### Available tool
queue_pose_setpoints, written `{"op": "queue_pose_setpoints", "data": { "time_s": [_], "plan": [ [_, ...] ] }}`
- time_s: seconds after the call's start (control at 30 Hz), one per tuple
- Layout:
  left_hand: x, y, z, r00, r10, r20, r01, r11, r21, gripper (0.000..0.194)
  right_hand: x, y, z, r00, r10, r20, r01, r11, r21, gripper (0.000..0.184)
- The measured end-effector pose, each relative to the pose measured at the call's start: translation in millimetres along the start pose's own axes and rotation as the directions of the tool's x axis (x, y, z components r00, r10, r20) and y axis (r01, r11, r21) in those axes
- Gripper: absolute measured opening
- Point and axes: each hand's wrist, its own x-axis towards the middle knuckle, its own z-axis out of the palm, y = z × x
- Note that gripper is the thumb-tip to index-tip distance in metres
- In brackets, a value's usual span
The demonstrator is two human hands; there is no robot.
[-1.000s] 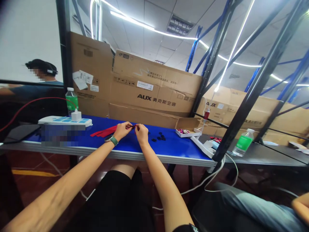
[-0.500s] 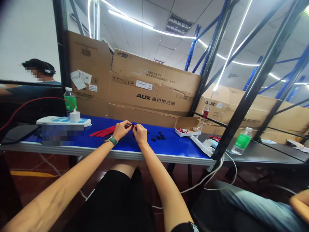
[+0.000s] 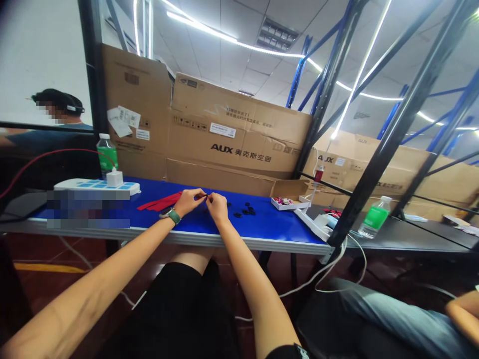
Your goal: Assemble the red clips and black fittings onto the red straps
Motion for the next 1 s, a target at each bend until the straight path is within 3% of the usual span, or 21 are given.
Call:
{"op": "queue_pose_setpoints", "data": {
  "time_s": [0.3,0.43,0.5,0.63,0.73,0.87,1.0],
  "plan": [
    [0,3,0.0,0.994,0.046,0.099,-0.059,0.99,0.126,0.013,0,6,6,0.991,0.127,0.03,-0.129,0.988,0.084,0.009],
    [0,3,1.4,0.999,0.03,-0.037,-0.026,0.995,0.1,0.014,-1,2,3,0.997,0.064,-0.048,-0.055,0.982,0.181,0.016],
    [0,2,1.7,0.997,0.018,-0.072,-0.01,0.995,0.101,0.014,-2,0,0,0.999,0.003,-0.051,0.004,0.99,0.138,0.021],
    [0,-1,0.4,0.999,0.042,0.003,-0.041,0.988,0.149,0.011,-2,-3,-5,0.991,-0.114,0.068,0.116,0.993,-0.028,0.02],
    [0,-2,0.1,0.997,0.055,0.048,-0.061,0.987,0.149,0.012,-1,-2,-5,0.991,-0.097,0.091,0.098,0.995,-0.007,0.023],
    [1,-3,2.1,0.999,0.002,-0.051,0.003,0.995,0.098,0.013,-1,1,1,0.999,0.001,0.044,-0.007,0.992,0.127,0.026],
    [1,-4,2.3,0.991,-0.024,-0.131,0.036,0.995,0.093,0.013,-1,2,6,0.999,0.014,0.041,-0.014,1.0,0.0,0.007]
  ]
}}
